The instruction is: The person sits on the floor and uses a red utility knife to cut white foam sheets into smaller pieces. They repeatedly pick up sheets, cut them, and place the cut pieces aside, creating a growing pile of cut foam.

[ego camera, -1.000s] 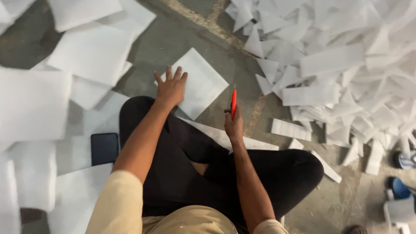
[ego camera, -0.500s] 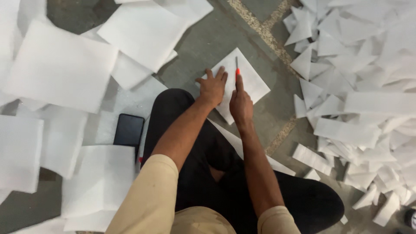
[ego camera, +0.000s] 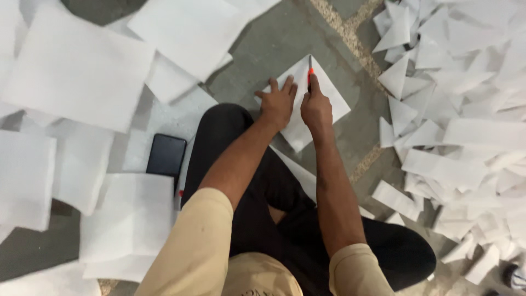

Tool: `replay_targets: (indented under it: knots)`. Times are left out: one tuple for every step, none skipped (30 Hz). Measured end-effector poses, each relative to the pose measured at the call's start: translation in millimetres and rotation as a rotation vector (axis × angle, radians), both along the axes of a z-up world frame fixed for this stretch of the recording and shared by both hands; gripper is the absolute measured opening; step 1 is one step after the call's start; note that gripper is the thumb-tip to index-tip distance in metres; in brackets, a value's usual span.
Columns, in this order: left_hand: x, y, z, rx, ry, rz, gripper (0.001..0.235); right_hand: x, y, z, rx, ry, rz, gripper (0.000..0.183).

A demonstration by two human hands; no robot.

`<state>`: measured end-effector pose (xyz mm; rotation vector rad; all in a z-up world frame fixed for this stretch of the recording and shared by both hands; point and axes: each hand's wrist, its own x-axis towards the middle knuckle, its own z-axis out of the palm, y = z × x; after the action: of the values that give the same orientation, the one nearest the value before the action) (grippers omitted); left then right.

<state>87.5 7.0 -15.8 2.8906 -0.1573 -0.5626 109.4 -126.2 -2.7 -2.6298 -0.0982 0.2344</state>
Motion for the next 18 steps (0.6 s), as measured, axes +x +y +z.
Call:
replay_targets:
  knots:
    - [-1,2,4,0.014,0.015,-0.012,0.077,-14,-3,3,0.021,-0.024,0.018,0.058]
    - [-2,3,9,0.027,0.031,-0.024,0.087,-31,-7,8,0.043,-0.047,0.037,0.058]
    - [-1,5,15,0.041,0.042,-0.036,0.098,-54,-9,14,0.068,-0.064,0.036,0.057]
    - [-1,6,21,0.032,0.052,-0.039,0.104,-82,-12,21,0.094,-0.082,0.036,0.056]
    - [-2,7,26,0.025,0.065,-0.041,0.111,-109,-14,30,0.057,0.067,-0.029,0.056]
    - [-3,6,30,0.017,0.078,-0.043,0.117,-138,-18,42,0.020,0.217,-0.093,0.057]
    - [-4,7,32,0.021,0.085,-0.046,0.120,-170,-22,55,0.024,0.218,-0.089,0.058]
    - [-4,8,33,0.025,0.092,-0.049,0.122,-199,-25,68,0.028,0.220,-0.086,0.058]
    - [-1,8,32,0.028,0.094,-0.054,0.124,-220,-27,80,-0.035,0.323,-0.107,0.058]
    - [2,7,28,0.041,0.083,-0.056,0.124,-234,-27,89,-0.099,0.425,-0.129,0.057]
    - [0,5,21,0.051,0.074,-0.058,0.123,-245,-28,95,-0.128,0.451,-0.117,0.059]
    - [-2,2,12,0.061,0.065,-0.059,0.122,-255,-30,100,-0.158,0.478,-0.105,0.060]
    - [-4,0,2,0.028,0.051,-0.048,0.114,-260,-31,104,-0.185,0.502,-0.096,0.062]
    - [-6,-2,-10,-0.004,0.037,-0.036,0.107,-263,-32,106,-0.151,0.470,-0.116,0.060]
    - [-8,-4,-21,-0.035,0.022,-0.023,0.100,-262,-32,106,-0.116,0.436,-0.134,0.059]
    - [-15,-8,-31,-0.080,0.012,-0.043,0.073,-260,-33,106,-0.080,0.403,-0.152,0.058]
    - [-27,-11,-41,-0.123,0.004,-0.063,0.048,-259,-33,104,-0.042,0.380,-0.165,0.058]
    - [-34,-12,-46,-0.165,-0.003,-0.082,0.026,-256,-34,102,-0.003,0.357,-0.179,0.058]
